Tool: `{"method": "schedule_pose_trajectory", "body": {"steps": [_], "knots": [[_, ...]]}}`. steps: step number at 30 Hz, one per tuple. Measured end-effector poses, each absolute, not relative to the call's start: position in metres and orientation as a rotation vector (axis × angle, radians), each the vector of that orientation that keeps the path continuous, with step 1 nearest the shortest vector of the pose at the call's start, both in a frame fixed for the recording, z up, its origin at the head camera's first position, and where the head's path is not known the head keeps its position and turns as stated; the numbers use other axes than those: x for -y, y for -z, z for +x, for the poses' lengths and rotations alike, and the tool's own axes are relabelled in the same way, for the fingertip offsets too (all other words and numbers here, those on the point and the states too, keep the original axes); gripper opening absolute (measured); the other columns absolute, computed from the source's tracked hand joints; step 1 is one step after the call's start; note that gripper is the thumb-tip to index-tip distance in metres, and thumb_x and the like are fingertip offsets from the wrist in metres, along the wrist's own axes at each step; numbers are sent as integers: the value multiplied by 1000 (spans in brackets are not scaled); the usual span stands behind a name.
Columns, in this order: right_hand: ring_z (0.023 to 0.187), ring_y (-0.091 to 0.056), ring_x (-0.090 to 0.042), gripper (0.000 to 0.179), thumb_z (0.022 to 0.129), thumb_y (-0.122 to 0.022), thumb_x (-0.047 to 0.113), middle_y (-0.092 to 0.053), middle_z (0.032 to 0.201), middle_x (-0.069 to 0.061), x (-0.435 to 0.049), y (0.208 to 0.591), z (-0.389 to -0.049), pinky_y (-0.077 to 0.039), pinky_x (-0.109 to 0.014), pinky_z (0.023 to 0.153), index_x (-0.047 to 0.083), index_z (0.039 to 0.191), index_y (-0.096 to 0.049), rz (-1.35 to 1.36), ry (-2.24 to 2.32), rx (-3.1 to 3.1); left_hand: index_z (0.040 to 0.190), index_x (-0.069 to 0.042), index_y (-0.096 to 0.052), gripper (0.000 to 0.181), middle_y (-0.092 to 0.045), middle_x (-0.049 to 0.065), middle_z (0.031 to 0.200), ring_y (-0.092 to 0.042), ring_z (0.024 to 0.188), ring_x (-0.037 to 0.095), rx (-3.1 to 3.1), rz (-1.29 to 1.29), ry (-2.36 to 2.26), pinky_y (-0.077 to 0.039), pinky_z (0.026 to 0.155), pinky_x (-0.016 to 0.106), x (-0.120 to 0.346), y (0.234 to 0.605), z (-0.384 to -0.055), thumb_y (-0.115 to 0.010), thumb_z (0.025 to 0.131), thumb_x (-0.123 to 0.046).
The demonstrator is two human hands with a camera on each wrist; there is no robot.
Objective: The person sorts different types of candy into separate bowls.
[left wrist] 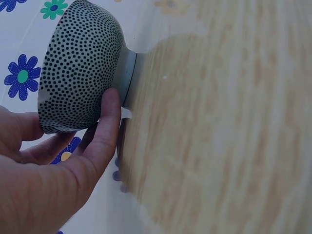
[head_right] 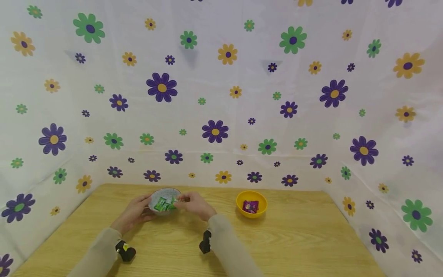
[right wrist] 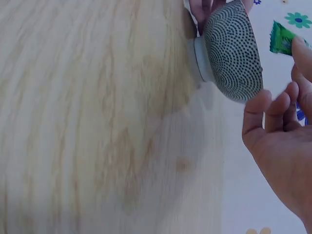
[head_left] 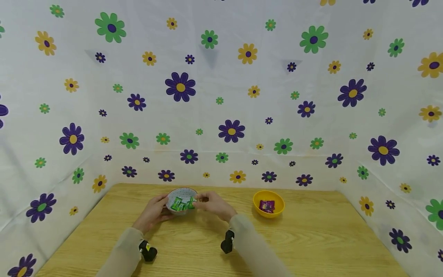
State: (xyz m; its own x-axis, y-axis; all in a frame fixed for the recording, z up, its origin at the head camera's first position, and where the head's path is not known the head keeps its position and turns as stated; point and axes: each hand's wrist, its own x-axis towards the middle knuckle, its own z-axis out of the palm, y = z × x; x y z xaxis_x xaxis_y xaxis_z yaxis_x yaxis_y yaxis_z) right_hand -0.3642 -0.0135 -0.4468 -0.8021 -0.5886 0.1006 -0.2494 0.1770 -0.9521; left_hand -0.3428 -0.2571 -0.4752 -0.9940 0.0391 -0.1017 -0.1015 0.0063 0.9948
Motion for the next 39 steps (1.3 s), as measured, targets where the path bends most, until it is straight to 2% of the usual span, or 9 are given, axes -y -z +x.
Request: {"method": "schedule_pose_trajectory", "body": {"steps": [3, 7, 12, 17, 24, 29, 34, 39], "knots": [[72, -48, -18, 26, 86, -62, 21, -54, 85, -4, 20, 448, -364, -47, -43, 69, 6, 108, -61, -766, 1719, -2217, 139, 1, -23, 47, -41, 25, 125, -56, 97, 27, -2163, -62, -2137, -49, 80, 43, 257, 475, -343, -28, 101, -26], [68, -44, -16, 24, 86, -62, 20, -54, 87, -4, 27, 450, -361, -44, -33, 60, 7, 106, -62, -761, 1719, -2351, 139, 1, -24, 47, -42, 24, 124, -57, 94, 26, -2169, -62, -2132, -50, 80, 43, 255, 474, -344, -28, 101, -25], [73, -44, -12, 18, 86, -62, 19, -55, 96, -4, 34, 453, -358, -40, -25, 59, 8, 101, -65, -781, 1650, -2549, 139, 2, -24, 47, -41, 26, 124, -56, 95, 28, -2173, -52, -2122, -49, 80, 43, 254, 473, -344, -28, 101, -26], [80, -46, -12, 16, 85, -64, 17, -53, 101, -7, 35, 453, -354, -42, -24, 61, 7, 98, -66, -766, 1588, -2633, 138, 0, -26, 45, -43, 24, 124, -55, 98, 30, -2144, -62, -2129, -49, 81, 44, 250, 474, -345, -28, 101, -26], [74, -43, -12, 19, 89, -58, 17, -54, 101, -2, 29, 451, -350, -38, -24, 59, 7, 101, -68, -769, 1546, -2645, 140, 2, -22, 50, -40, 26, 127, -56, 99, 27, -2148, -8, -2121, -47, 84, 45, 253, 470, -345, -27, 101, -28], [71, -43, -11, 18, 91, -55, 17, -53, 97, 2, 26, 454, -348, -39, -24, 59, 8, 101, -68, -803, 1562, -2624, 140, 2, -21, 50, -39, 27, 129, -55, 100, 28, -2142, -13, -2149, -46, 86, 46, 259, 470, -341, -28, 101, -27], [78, -48, -9, 20, 92, -54, 20, -52, 92, 5, 16, 458, -343, -43, -24, 66, 10, 104, -66, -774, 1594, -2646, 140, 3, -21, 50, -39, 26, 129, -54, 101, 27, -2165, -42, -2150, -46, 86, 45, 261, 474, -336, -28, 100, -28], [83, -52, -9, 17, 92, -54, 19, -59, 95, 8, -4, 456, -341, -45, -25, 71, 14, 103, -66, -780, 1570, -2705, 140, 3, -22, 52, -40, 25, 129, -55, 100, 26, -2207, -81, -2136, -48, 84, 42, 260, 474, -336, -29, 100, -31]]}}
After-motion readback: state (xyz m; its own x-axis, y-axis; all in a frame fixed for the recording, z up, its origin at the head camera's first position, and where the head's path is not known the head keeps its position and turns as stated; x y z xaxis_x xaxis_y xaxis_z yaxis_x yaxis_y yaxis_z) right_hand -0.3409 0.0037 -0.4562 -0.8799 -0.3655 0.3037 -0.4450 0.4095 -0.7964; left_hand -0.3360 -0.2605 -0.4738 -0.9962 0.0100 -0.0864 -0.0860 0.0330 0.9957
